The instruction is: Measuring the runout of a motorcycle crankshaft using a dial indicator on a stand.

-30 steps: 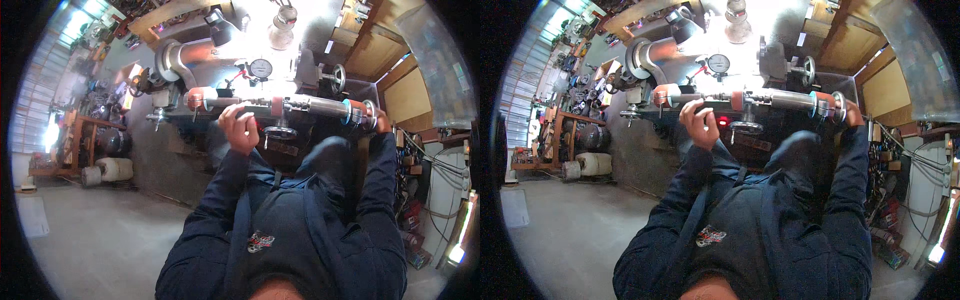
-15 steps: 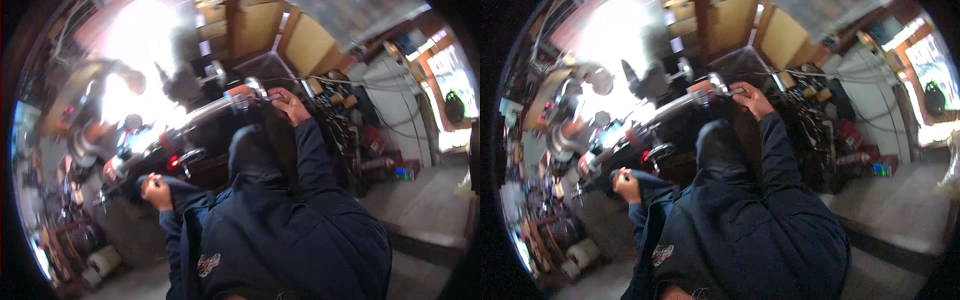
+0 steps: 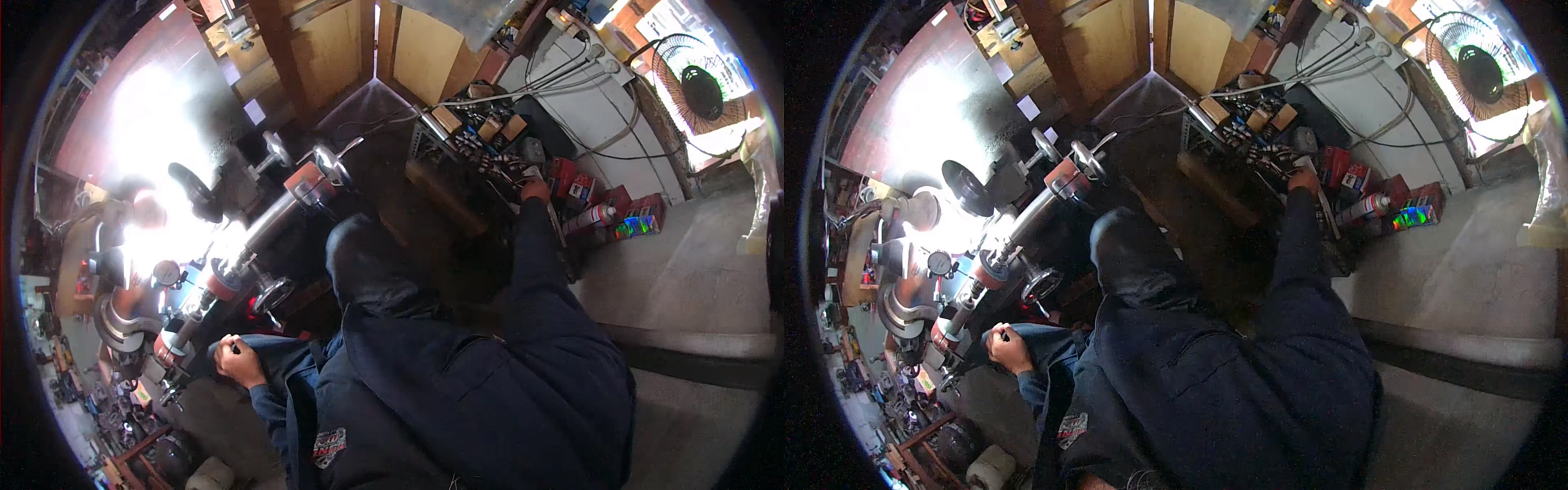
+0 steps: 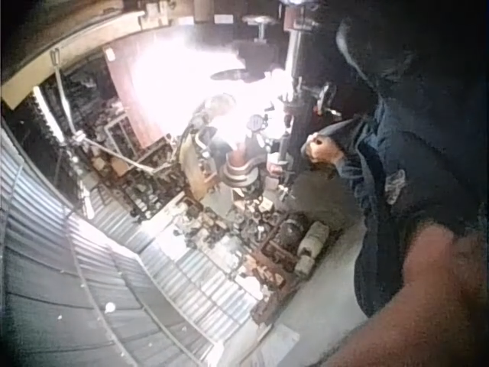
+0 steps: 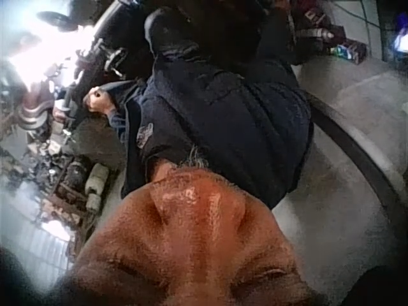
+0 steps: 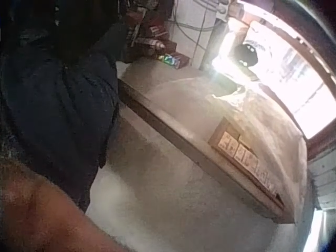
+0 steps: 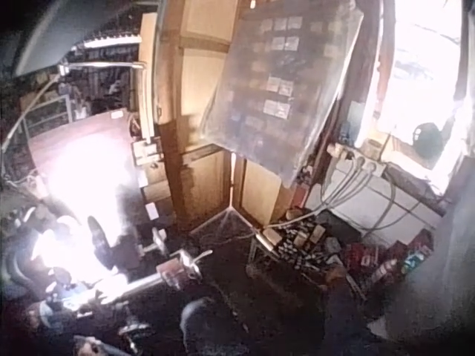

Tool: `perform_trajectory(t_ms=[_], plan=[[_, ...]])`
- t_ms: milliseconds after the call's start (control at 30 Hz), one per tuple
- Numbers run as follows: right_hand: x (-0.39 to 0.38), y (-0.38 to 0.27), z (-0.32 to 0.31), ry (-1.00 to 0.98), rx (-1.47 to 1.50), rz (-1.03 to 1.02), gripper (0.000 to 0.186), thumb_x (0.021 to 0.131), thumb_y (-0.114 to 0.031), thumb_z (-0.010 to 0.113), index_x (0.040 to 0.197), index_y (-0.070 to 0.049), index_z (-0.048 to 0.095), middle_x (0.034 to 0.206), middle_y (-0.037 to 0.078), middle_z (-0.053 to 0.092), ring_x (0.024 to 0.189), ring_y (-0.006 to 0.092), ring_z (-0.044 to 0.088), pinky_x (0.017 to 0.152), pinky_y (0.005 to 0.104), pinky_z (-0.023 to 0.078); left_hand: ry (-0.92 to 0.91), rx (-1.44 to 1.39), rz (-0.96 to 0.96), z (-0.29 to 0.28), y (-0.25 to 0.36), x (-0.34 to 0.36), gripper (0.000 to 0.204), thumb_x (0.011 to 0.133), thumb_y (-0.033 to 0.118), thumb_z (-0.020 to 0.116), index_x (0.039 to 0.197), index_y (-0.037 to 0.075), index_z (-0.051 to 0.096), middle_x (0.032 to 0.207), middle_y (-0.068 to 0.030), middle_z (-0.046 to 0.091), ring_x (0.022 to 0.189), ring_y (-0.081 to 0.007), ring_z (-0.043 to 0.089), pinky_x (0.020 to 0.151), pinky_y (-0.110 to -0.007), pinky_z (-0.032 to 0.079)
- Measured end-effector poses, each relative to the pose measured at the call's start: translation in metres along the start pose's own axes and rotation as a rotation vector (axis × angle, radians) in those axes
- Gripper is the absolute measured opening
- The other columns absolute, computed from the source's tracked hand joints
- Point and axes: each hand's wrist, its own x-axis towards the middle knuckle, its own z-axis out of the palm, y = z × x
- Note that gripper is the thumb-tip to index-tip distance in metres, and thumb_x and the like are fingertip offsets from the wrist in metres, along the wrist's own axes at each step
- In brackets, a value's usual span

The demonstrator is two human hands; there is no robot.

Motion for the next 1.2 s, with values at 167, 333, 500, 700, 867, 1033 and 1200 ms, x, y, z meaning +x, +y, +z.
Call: perform_trajectory(t_ms=[167, 333, 500, 700, 867, 1033, 1200], plan=[[0.033, -0.017, 0.007, -0.302, -0.193, -0.149, 0.030, 0.094, -0.028, 0.059, 0.115, -0.009, 0.069, 0.112, 0.019, 0.066, 0.100, 0.0338, 0.065, 0.087, 0.0494, 0.055, -0.017, 0.054, -0.004, -0.002, 0.006, 0.000, 0.015, 0.084, 0.020, 0.065, 0.086, 0.006, 0.068, 0.094, -0.0085, 0.070, 0.095, -0.0301, 0.063, 0.087, -0.043, 0.046], [0.065, -0.023, 0.067, -0.276, -0.429, -0.264, 0.030, 0.094, -0.031, 0.057, 0.112, -0.011, 0.070, 0.114, 0.017, 0.066, 0.103, 0.0340, 0.066, 0.083, 0.0545, 0.054, -0.071, 0.095, -0.046, 0.000, 0.003, -0.004, 0.011, 0.083, 0.021, 0.065, 0.089, 0.012, 0.066, 0.102, -0.0023, 0.069, 0.106, -0.0259, 0.059, 0.095, -0.046, 0.038], [0.110, 0.020, 0.072, -0.240, -0.571, -0.457, 0.025, 0.092, -0.029, 0.058, 0.103, -0.012, 0.073, 0.104, 0.013, 0.070, 0.095, 0.0325, 0.069, 0.080, 0.0487, 0.056, 0.020, 0.049, 0.064, 0.001, -0.006, -0.003, 0.013, 0.083, 0.022, 0.066, 0.088, 0.010, 0.068, 0.092, -0.0044, 0.071, 0.094, -0.0273, 0.064, 0.082, -0.042, 0.046], [0.117, 0.038, 0.049, -0.172, -0.431, -0.325, 0.030, 0.094, -0.032, 0.057, 0.111, -0.010, 0.069, 0.105, 0.012, 0.069, 0.093, 0.0289, 0.067, 0.078, 0.0464, 0.054, 0.094, -0.238, 0.007, -0.012, 0.030, -0.004, 0.011, 0.087, 0.016, 0.067, 0.089, 0.005, 0.067, 0.082, -0.0124, 0.068, 0.080, -0.0302, 0.066, 0.074, -0.040, 0.050], [0.088, 0.005, -0.013, 0.008, -0.177, -0.288, 0.035, 0.097, -0.035, 0.056, 0.118, -0.009, 0.066, 0.106, 0.010, 0.067, 0.091, 0.0259, 0.065, 0.076, 0.0445, 0.052, -0.413, -0.789, -0.024, -0.025, 0.099, 0.001, 0.015, 0.090, 0.014, 0.068, 0.095, 0.000, 0.068, 0.081, -0.0123, 0.070, 0.072, -0.0200, 0.067, 0.067, -0.031, 0.053], [-0.122, -0.153, -0.070, -0.358, 0.669, -0.756, 0.036, 0.099, -0.035, 0.056, 0.116, -0.005, 0.063, 0.103, 0.008, 0.066, 0.086, 0.0169, 0.062, 0.070, 0.0338, 0.052, -0.620, -1.219, -0.017, -0.037, 0.177, 0.018, 0.015, 0.095, 0.004, 0.061, 0.107, -0.004, 0.065, 0.087, -0.0058, 0.069, 0.080, -0.0124, 0.066, 0.070, -0.025, 0.053], [-0.361, -0.278, -0.123, -0.967, 0.850, -1.200, 0.007, 0.089, -0.007, 0.066, 0.095, -0.003, 0.065, 0.079, 0.009, 0.062, 0.070, 0.0196, 0.062, 0.061, 0.0306, 0.050, -0.393, -1.340, 0.026, -0.039, 0.213, 0.022, 0.011, 0.093, 0.000, 0.062, 0.103, -0.004, 0.065, 0.096, -0.0070, 0.068, 0.086, -0.0124, 0.065, 0.074, -0.026, 0.053]])
